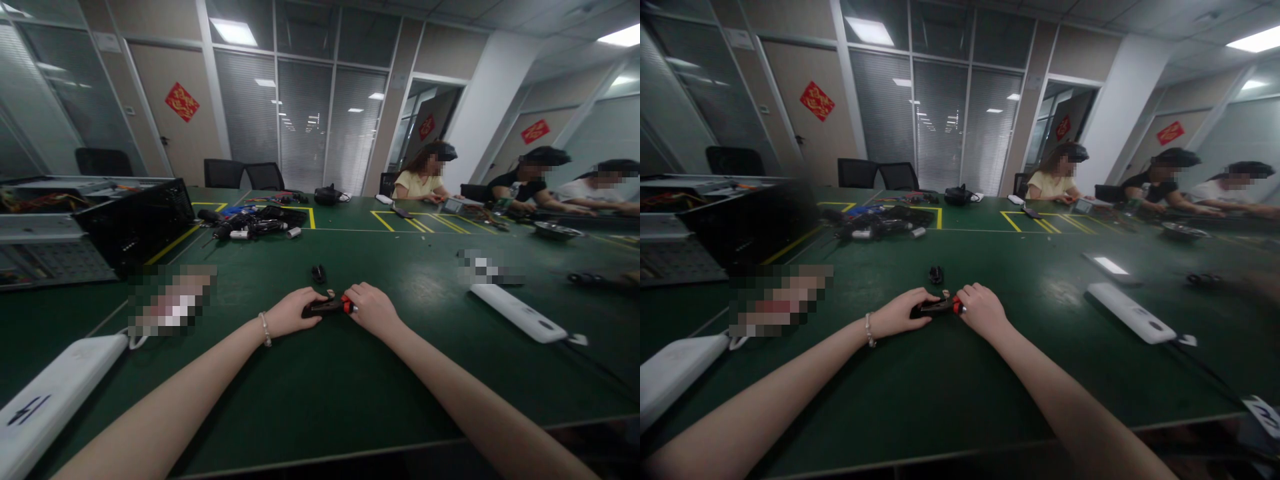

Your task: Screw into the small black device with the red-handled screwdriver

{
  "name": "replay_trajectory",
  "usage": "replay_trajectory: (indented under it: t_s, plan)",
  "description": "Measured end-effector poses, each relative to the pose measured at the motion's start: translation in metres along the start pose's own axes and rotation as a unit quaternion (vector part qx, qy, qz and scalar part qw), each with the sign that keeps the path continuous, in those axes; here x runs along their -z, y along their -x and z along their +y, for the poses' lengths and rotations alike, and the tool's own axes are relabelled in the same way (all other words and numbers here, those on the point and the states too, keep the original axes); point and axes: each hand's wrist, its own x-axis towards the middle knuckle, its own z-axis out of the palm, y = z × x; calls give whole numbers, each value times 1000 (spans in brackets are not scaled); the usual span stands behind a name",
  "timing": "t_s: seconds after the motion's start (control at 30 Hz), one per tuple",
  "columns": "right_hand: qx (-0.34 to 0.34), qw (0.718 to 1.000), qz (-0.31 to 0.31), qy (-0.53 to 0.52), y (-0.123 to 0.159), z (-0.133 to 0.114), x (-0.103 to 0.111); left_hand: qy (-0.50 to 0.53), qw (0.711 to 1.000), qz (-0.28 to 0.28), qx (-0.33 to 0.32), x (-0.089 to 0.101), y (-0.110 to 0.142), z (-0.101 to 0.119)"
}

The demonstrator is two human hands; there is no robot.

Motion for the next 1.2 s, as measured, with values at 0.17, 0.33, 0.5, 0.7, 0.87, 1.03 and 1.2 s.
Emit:
replay_trajectory:
  t_s: [0.17, 0.33, 0.5, 0.7, 0.87, 1.03, 1.2]
  plan:
    - [-1, 1000, 1, -3, 0, 0, -1, 3, 1000, -3, 2, -1, 0, 0]
    - [0, 1000, -3, 4, 0, 1, -2, -7, 1000, 2, -12, 0, 0, 1]
    - [1, 1000, -8, 6, 0, 0, -2, -3, 1000, -2, -1, 0, 0, 2]
    - [-4, 1000, -2, 1, -1, -1, 0, 1, 1000, -2, 0, -1, 1, -1]
    - [-3, 1000, -2, -6, 0, 0, 0, 5, 1000, 1, -7, -2, 0, -3]
    - [-6, 1000, -2, -8, 0, -1, -1, 2, 1000, -2, -2, -1, 0, -2]
    - [-7, 1000, -4, -5, 0, 0, -1, 0, 1000, -4, -2, 0, 0, 0]
